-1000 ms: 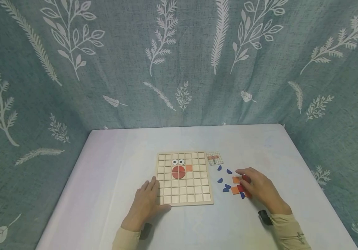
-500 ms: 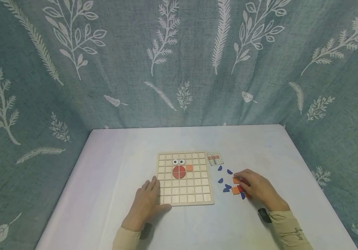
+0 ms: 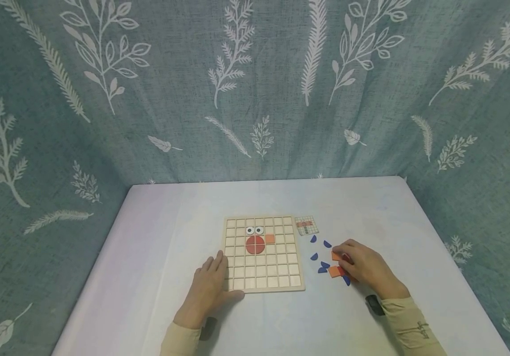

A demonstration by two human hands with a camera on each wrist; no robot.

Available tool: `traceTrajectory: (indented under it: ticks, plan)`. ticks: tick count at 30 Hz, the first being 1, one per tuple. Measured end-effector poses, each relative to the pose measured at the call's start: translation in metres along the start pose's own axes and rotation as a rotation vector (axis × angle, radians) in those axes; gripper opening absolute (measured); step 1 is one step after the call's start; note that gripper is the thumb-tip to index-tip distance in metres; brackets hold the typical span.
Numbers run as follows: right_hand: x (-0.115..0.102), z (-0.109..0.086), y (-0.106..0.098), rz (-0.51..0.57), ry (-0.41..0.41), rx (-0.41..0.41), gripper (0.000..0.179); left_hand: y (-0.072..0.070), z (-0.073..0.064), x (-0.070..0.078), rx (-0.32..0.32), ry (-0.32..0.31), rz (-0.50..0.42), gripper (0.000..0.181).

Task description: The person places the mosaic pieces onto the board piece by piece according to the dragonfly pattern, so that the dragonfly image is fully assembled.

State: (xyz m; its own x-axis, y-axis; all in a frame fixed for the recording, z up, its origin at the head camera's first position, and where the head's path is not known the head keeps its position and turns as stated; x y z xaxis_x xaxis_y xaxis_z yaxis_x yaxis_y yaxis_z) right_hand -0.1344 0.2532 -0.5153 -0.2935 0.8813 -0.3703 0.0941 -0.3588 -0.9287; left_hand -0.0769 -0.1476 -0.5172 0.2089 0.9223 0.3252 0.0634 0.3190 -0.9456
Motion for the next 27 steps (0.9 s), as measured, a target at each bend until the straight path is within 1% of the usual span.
traceTrajectory:
  ticks: [6,11,16,20,27]
  plan:
    - [-0.0014,0.0011,0.0010,-0.019,-0.003,0.018,0.034,-0.0007,0.0009,0.0007,0.004,0.000,-0.004,0.104]
    - [-0.0006,0.0019,0.0040,-0.024,0.004,0.023,0.036,-0.0011,0.0016,0.0014,-0.010,-0.013,-0.011,0.106]
    - [0.0003,0.0011,0.0048,-0.028,-0.012,0.036,0.036,-0.0016,0.0011,0.0015,-0.015,-0.013,-0.009,0.106]
    - [-0.0002,-0.0008,0.0046,-0.030,-0.051,0.085,0.036,-0.0011,0.0011,0.0014,-0.004,-0.008,-0.009,0.105]
    - [0.0000,-0.0016,0.0081,-0.036,-0.155,0.190,0.034,-0.0009,0.0017,0.0017,-0.002,-0.007,-0.014,0.105]
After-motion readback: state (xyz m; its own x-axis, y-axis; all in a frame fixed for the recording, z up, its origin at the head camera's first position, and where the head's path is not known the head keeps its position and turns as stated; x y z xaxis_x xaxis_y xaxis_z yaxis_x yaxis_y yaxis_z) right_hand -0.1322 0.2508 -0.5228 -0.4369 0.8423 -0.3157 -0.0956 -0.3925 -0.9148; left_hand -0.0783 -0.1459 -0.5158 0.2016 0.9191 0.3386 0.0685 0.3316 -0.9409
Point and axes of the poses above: each hand's wrist, its own z-axis towards the middle knuckle, its own y-axis out of the palm, x = y × z, the point moved 1 cm from there along z, towards the middle knuckle, and after that the axes turned 2 degrees about x, right-handed, at the moved point
